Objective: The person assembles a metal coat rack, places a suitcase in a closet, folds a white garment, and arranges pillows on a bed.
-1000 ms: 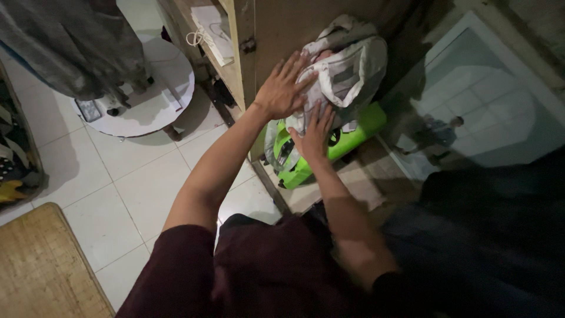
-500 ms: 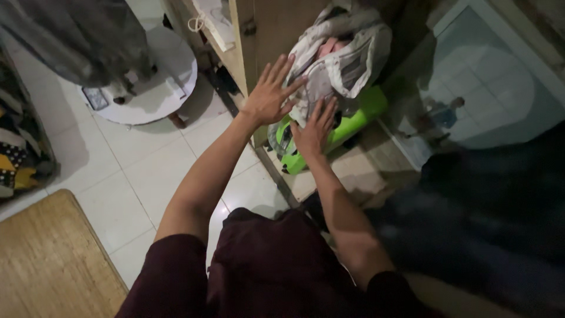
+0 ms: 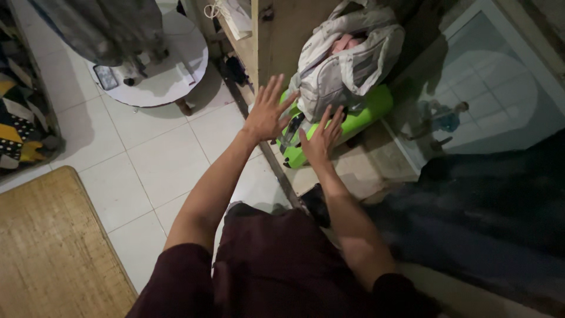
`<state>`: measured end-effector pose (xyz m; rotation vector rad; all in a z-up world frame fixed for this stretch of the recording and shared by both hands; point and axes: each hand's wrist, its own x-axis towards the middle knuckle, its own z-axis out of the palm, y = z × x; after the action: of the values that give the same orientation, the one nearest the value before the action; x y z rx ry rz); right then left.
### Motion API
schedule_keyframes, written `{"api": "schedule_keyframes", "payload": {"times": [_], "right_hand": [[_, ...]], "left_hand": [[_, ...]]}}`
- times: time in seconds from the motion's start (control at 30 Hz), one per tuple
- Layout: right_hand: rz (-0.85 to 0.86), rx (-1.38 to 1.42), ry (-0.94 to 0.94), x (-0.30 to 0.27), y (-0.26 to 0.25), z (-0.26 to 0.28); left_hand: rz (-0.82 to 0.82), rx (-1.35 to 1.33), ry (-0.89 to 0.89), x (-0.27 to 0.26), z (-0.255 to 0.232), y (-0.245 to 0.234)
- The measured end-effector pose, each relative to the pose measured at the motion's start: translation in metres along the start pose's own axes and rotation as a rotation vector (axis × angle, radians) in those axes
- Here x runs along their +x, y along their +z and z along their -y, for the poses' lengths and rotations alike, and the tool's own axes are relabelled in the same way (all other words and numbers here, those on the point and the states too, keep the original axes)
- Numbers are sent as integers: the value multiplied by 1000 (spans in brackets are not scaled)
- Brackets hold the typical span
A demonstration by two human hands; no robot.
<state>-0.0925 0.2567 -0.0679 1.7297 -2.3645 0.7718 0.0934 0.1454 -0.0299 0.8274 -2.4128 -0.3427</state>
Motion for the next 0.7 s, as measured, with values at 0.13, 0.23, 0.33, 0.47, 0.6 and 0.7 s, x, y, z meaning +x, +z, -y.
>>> {"api": "schedule_keyframes", "payload": {"times": [0.13, 0.23, 0.33, 0.47, 0.6, 0.7], "right_hand": [[15, 3, -40, -11, 4, 4], [-109, 166, -76, -10, 4, 3], [-56, 76, 36, -6, -11, 1], [-105, 120, 29, 5, -17, -5], [-193, 189, 57, 17, -22, -29], [-274, 328, -6, 52, -34, -47]], "left_hand": [[-2, -50, -88, -18, 4, 2], [-27, -60, -127, -36, -3, 2], [-11, -31, -156, -39, 4, -3], [32, -75, -160, -41, 3, 9], [8, -150, -203, -34, 1, 32], [63, -300, -315, -24, -5, 54]]}}
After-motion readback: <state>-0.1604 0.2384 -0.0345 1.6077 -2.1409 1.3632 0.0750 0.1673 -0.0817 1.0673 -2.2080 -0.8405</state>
